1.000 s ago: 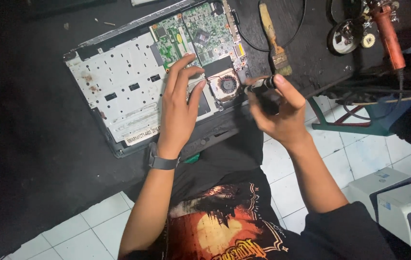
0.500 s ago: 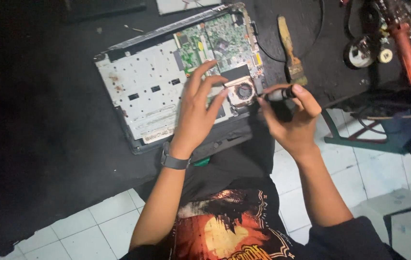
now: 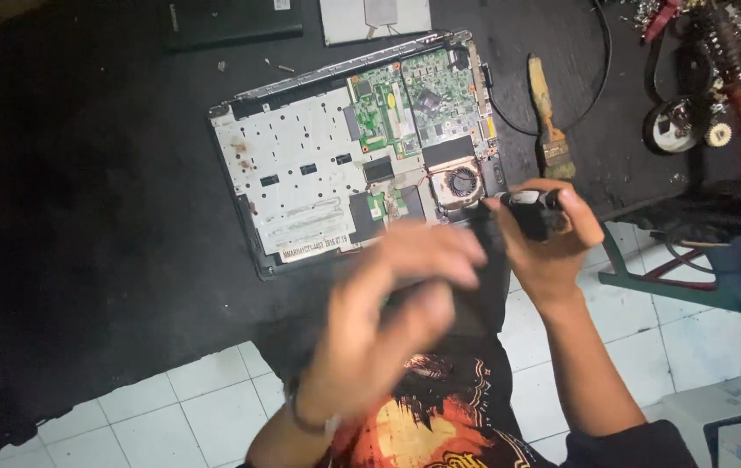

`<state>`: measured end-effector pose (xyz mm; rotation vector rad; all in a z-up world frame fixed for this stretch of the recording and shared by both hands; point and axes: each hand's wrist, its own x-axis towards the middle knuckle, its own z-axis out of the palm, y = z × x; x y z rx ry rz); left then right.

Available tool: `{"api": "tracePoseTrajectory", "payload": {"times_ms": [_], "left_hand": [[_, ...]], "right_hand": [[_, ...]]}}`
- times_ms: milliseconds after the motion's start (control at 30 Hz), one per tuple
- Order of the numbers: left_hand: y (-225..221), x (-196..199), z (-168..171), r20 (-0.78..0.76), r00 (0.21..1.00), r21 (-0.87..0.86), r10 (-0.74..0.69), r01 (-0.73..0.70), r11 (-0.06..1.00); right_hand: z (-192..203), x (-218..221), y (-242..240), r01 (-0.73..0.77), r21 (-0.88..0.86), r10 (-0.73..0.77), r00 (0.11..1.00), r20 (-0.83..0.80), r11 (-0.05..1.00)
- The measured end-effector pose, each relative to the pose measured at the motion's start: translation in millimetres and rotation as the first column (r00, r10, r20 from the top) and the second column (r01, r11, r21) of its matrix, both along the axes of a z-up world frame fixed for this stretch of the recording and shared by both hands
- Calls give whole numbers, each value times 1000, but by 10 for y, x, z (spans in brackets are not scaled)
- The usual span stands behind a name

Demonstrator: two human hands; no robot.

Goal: Cleaning internal laptop components with a brush and using a screwdriver to remove or install parts.

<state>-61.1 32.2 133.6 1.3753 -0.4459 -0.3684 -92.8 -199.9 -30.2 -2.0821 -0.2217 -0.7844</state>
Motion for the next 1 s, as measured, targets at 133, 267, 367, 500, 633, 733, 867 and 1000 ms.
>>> {"api": "tracePoseTrajectory", "payload": {"times_ms": [133,267,367,500,633,733,867,1000], "left_hand": [[98,-162,393,-72,954,-42,-290,288,957],[254,-518,306,117,896,62,-427,423,904],[317,-639,271,45,916,-76,-398,401,913],[314,-650,299,28,914,-102,-405,406,908],[305,-632,356,9,904,-118,-428,426,897],[314,-608,400,-9,892,-124,-453,448,885],[219,-484,451,-19,846,-150,-533,524,838],[201,-187,497,483,771,335,-415,275,901]], "right_hand": [[157,49,26,-131,14,131,987,-89,991],[148,30,39,-37,-30,35,997,-75,999],[208,13,20,-49,-8,48,993,-111,999],[146,40,9,5,-114,-7,1000,-21,993],[172,7,49,40,-83,-44,997,-57,996],[202,18,75,-109,21,111,985,-134,994],[109,15,53,-79,-36,78,996,-45,996],[44,2,50,5,-26,-4,999,37,1000]]}}
